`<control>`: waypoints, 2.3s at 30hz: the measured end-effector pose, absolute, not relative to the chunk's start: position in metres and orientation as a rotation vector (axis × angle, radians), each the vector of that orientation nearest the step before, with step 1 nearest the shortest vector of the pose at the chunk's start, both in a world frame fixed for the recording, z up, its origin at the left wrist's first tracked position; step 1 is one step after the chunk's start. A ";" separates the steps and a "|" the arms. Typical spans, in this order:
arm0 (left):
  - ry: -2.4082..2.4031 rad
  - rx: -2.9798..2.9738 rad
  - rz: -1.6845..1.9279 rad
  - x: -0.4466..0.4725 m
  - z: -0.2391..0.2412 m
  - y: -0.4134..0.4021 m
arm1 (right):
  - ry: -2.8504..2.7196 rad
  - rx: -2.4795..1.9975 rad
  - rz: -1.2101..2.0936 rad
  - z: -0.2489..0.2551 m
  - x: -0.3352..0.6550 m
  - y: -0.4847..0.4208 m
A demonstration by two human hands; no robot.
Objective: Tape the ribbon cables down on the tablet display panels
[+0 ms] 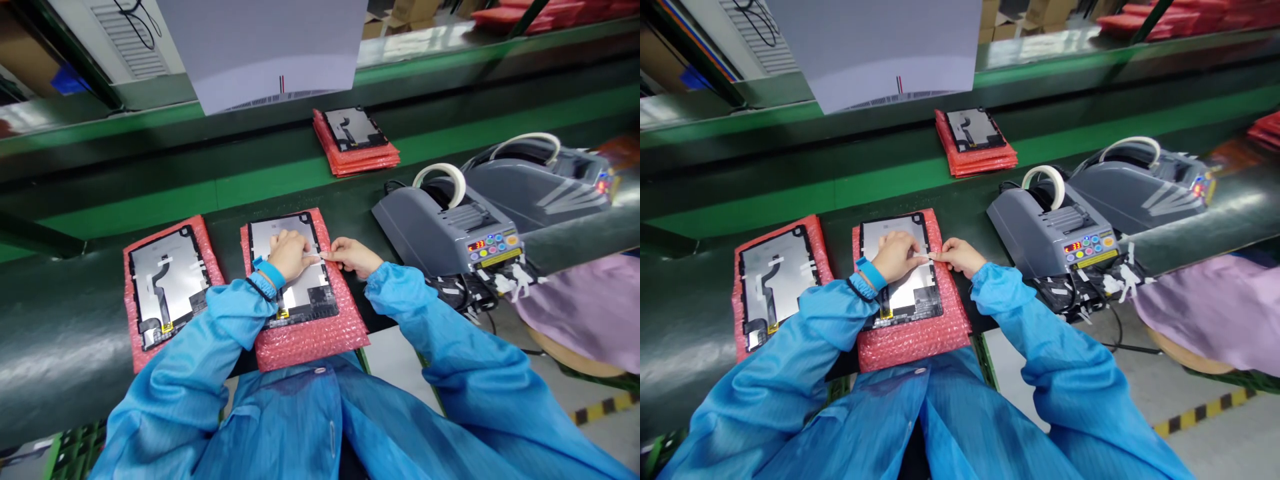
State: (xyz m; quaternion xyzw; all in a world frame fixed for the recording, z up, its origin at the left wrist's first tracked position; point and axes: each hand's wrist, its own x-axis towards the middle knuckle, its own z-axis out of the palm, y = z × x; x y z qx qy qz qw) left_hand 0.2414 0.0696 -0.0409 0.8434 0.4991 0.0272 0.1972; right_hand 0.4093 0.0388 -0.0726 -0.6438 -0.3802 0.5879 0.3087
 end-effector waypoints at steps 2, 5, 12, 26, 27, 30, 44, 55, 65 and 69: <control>1.401 2.365 0.083 0.241 -0.043 0.070 | -1.003 -1.684 1.581 -0.074 0.411 0.039; 1.434 2.337 0.115 0.235 -0.041 0.073 | -0.986 -1.688 1.613 -0.073 0.411 0.037; 1.872 2.187 0.282 0.169 -0.021 0.067 | -1.139 -1.776 1.355 -0.070 0.407 0.029; 1.756 1.823 0.659 0.142 -0.064 0.037 | -1.210 -1.636 0.979 -0.067 0.384 0.030; 1.760 1.817 0.688 0.141 -0.062 0.035 | -1.169 -1.560 1.087 -0.064 0.382 0.030; 1.785 1.780 0.803 0.137 -0.057 0.029 | -1.070 -1.298 1.347 -0.052 0.373 0.025; 2.120 1.568 1.017 0.035 -0.044 0.011 | -1.036 -1.150 1.721 -0.028 0.250 0.059; 2.426 1.429 0.571 -0.046 -0.071 0.028 | -1.858 -1.816 1.176 -0.061 0.160 0.123; 2.404 1.452 0.633 -0.051 -0.073 0.046 | -1.953 -1.880 1.289 -0.068 0.159 0.123; 2.358 1.444 0.639 -0.065 -0.060 0.042 | -1.805 -1.844 1.266 -0.045 0.215 0.151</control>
